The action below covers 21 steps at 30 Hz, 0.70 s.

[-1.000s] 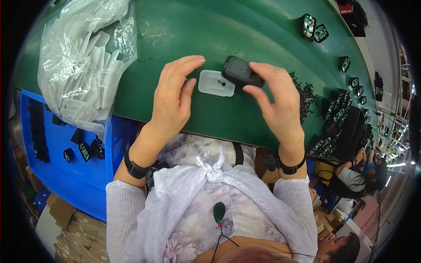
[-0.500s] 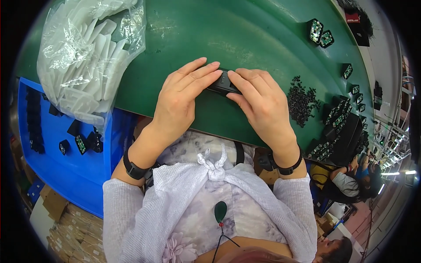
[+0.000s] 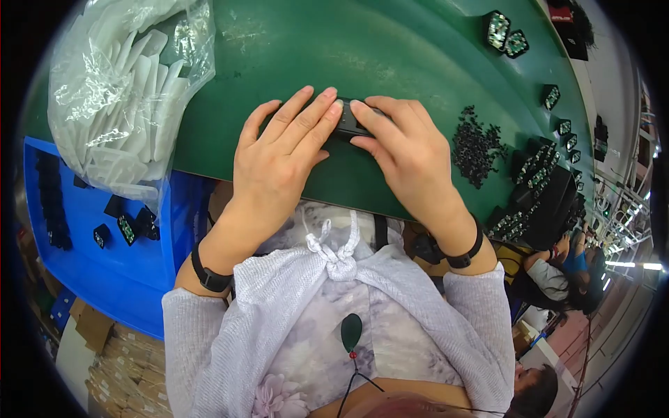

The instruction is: Assembling electronic devices by placing circuit boards into plastic housings on a production line.

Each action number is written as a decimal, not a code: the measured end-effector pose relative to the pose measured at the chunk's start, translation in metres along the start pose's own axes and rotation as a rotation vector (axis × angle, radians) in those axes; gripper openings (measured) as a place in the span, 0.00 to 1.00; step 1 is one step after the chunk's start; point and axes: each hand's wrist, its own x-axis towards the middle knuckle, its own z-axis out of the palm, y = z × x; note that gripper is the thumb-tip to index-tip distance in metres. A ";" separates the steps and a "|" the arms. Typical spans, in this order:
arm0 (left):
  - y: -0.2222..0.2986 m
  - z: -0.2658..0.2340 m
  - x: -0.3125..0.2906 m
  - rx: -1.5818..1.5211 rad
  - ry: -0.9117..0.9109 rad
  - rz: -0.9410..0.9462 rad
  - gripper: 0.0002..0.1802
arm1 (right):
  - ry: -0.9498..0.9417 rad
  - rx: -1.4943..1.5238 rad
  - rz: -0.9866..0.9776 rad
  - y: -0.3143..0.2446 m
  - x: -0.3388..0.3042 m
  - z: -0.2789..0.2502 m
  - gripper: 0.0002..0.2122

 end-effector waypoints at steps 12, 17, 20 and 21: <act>-0.010 -0.003 0.044 -1.194 -0.066 -0.621 0.14 | -0.002 1.124 0.473 0.010 0.036 -0.016 0.23; -0.012 -0.004 0.058 -1.302 -0.074 -0.581 0.12 | 0.066 1.041 0.436 0.013 0.057 -0.022 0.21; -0.009 -0.002 0.069 -1.348 0.031 -0.596 0.14 | 0.165 1.054 0.439 0.010 0.069 -0.020 0.21; -0.009 -0.004 0.073 -1.360 0.076 -0.592 0.14 | 0.204 1.075 0.466 0.007 0.073 -0.019 0.20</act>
